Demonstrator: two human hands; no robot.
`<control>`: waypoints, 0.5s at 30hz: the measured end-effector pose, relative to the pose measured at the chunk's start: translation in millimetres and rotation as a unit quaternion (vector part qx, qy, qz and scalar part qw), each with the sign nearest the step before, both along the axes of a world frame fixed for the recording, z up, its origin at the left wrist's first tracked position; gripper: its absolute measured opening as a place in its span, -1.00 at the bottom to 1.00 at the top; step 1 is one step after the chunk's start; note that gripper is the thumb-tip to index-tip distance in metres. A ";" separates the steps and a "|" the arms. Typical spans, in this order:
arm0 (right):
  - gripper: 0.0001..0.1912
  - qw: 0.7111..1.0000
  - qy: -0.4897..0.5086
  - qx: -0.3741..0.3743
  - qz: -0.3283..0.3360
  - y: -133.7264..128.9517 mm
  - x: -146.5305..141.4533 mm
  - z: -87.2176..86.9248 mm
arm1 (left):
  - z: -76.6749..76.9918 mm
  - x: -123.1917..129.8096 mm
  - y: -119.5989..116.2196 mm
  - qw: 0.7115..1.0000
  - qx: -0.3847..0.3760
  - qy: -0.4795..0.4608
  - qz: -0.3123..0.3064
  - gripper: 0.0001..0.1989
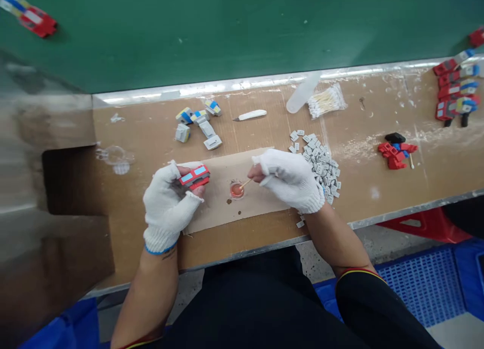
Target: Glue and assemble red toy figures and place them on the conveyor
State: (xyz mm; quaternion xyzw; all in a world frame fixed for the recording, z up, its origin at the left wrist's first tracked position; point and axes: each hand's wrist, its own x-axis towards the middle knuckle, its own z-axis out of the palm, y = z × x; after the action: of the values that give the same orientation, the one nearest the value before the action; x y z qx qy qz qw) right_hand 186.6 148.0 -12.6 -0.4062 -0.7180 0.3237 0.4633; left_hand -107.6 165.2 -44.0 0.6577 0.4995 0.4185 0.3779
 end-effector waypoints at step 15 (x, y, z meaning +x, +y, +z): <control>-0.73 0.990 0.056 0.092 -0.090 -28.5 -16.8 24.8 | 25.8 27.9 -29.0 0.997 0.009 0.001 -0.071 -0.80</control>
State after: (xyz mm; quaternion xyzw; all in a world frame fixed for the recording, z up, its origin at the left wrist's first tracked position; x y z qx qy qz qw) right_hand 169.9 119.5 12.2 -0.4060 -0.6782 0.2359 0.5653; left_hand -79.8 136.2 -18.2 0.6955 0.4480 0.3942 0.4003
